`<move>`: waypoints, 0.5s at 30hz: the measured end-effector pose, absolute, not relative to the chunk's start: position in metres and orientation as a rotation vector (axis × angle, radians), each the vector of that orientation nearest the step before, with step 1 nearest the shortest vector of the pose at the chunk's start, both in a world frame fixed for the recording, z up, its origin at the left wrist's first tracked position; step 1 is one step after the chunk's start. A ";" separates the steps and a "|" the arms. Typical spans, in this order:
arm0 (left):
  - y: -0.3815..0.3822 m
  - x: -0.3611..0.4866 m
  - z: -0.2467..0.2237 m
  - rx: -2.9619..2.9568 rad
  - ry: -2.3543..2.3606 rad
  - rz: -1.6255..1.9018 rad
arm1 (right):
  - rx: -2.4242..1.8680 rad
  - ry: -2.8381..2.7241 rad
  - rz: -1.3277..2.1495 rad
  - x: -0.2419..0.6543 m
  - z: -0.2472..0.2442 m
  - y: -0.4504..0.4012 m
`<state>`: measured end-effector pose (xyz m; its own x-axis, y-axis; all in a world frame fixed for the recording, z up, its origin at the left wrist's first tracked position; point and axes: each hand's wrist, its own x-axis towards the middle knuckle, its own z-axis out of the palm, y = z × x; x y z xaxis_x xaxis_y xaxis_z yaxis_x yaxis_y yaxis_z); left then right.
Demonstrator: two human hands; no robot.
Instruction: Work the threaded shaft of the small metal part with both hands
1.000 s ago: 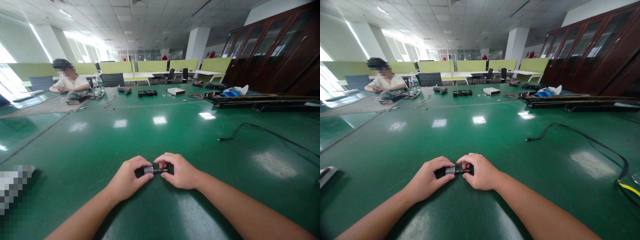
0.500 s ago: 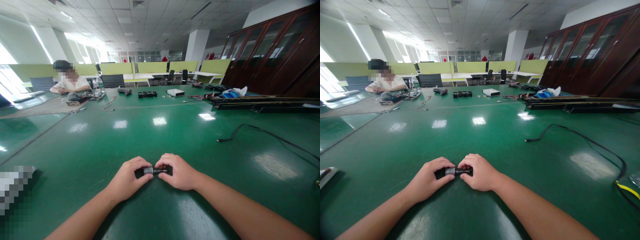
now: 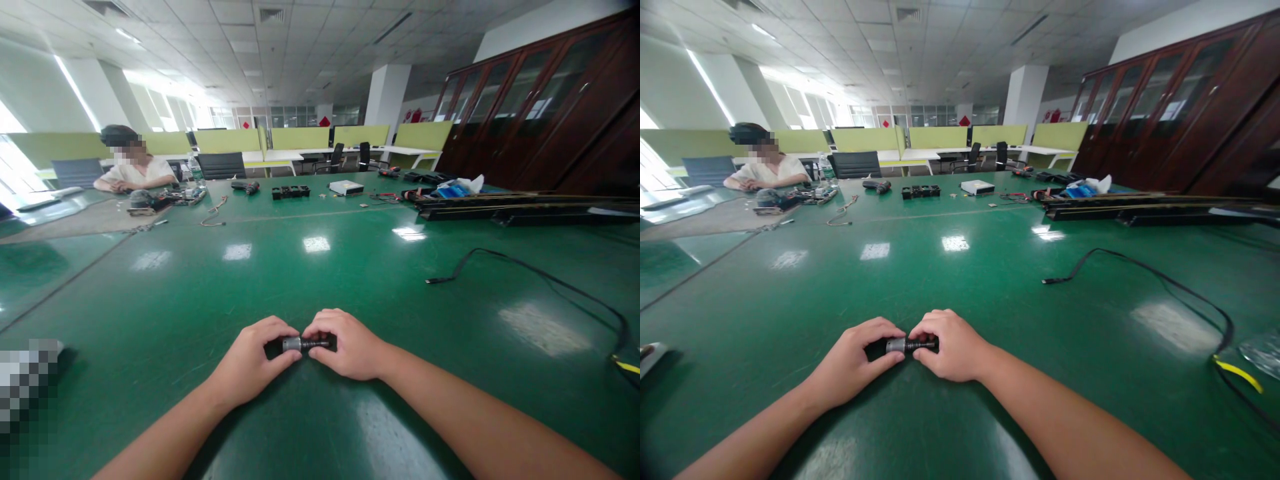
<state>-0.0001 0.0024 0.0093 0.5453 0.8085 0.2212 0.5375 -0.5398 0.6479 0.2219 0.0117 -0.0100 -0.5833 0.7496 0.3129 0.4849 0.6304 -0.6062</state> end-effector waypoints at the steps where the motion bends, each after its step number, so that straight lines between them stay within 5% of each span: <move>1: 0.002 0.000 0.010 2.269 1.085 0.697 | -0.964 -2.299 0.632 0.222 -0.010 0.012; 15: 0.003 0.005 0.008 2.247 1.107 0.731 | -0.984 -2.250 0.628 0.219 -0.015 0.015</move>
<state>0.0049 0.0033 0.0077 0.5190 0.8221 0.2340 0.5380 -0.5269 0.6579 0.2191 0.0153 -0.0150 -0.5472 0.7687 0.3310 0.4861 0.6139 -0.6220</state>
